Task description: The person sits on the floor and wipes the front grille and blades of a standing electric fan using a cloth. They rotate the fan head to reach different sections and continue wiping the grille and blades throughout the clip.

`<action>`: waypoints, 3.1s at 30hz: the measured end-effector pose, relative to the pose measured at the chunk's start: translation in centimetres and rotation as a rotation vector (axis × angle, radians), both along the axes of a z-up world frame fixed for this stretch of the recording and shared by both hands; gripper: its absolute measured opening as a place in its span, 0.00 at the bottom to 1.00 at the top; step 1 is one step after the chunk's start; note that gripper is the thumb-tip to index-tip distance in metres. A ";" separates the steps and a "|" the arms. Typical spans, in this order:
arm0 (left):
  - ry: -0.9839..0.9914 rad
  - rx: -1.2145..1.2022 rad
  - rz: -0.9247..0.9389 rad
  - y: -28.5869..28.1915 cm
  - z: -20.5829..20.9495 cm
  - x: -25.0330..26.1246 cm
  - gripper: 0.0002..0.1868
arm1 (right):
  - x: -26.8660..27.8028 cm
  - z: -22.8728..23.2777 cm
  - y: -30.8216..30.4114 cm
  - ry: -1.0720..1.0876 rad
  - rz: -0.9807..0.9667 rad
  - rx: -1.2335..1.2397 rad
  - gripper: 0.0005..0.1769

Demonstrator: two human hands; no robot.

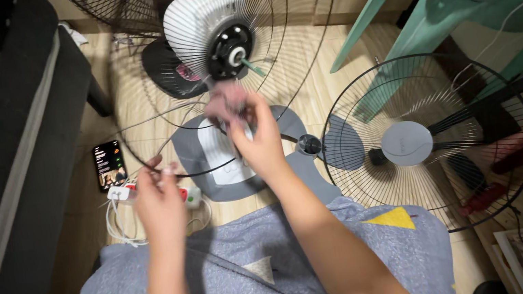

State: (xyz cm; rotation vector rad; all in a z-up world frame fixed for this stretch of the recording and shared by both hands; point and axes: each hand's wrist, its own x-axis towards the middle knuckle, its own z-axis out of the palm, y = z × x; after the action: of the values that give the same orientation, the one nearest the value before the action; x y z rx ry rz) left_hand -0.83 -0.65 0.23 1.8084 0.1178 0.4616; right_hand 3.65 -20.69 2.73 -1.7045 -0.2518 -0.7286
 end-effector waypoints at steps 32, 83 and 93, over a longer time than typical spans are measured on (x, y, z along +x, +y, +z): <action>-0.123 -0.114 -0.162 -3.0 3.4 -5.0 0.39 | -0.4 1.0 0.8 0.115 0.266 0.354 0.21; -0.123 -0.031 -0.174 -4.4 7.9 -7.8 0.49 | 0.0 -1.2 10.3 -0.078 -0.035 -0.003 0.28; -0.197 0.003 -0.112 -4.0 7.7 -6.4 0.46 | -5.3 1.5 8.4 0.217 0.418 0.118 0.22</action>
State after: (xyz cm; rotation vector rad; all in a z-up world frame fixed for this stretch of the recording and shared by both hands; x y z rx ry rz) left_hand -7.22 -4.64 7.89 1.7520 -0.1200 0.5564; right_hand -1.62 -12.34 4.19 -1.5363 -0.3899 -0.2432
